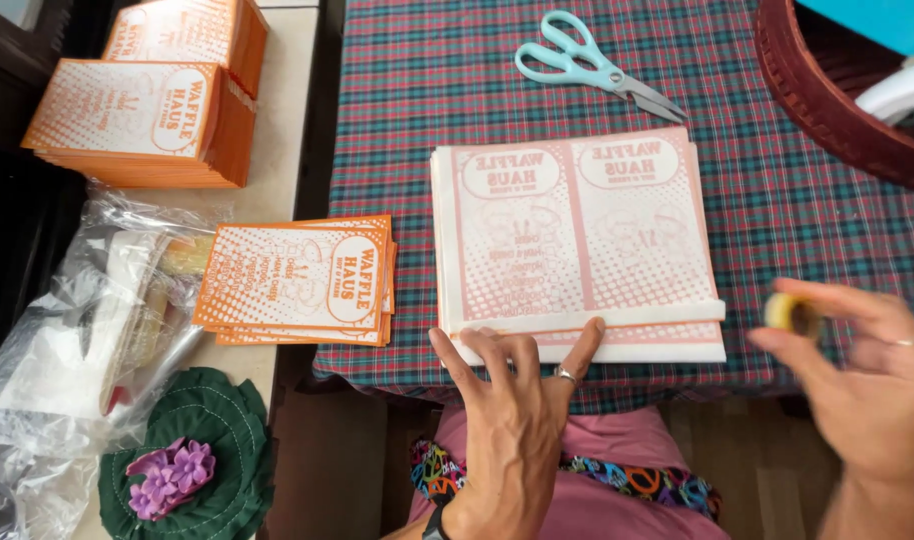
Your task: Folding printed paper sheets and sealing them with tape to create bags
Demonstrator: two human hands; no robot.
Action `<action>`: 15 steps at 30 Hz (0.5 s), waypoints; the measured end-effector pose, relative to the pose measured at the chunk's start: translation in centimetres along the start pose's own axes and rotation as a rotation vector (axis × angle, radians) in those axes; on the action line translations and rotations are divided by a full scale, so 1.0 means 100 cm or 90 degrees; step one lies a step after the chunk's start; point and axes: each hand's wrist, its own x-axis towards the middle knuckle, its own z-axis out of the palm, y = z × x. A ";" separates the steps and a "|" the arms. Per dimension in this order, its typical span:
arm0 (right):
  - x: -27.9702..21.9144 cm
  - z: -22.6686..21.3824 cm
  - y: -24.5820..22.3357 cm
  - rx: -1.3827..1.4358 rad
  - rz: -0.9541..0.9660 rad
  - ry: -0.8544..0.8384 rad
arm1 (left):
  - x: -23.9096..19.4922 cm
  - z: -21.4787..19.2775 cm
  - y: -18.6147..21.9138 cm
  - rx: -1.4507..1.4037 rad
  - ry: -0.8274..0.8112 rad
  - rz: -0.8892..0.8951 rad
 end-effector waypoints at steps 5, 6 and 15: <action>0.020 0.043 -0.059 -0.033 -0.237 -0.139 | 0.002 0.003 -0.001 -0.005 0.008 0.002; 0.020 0.052 -0.060 -0.010 -0.298 -0.176 | -0.001 0.003 -0.001 -0.004 0.015 0.008; 0.032 0.040 -0.065 -0.036 -0.291 -0.255 | -0.008 0.011 -0.038 -0.124 0.129 0.083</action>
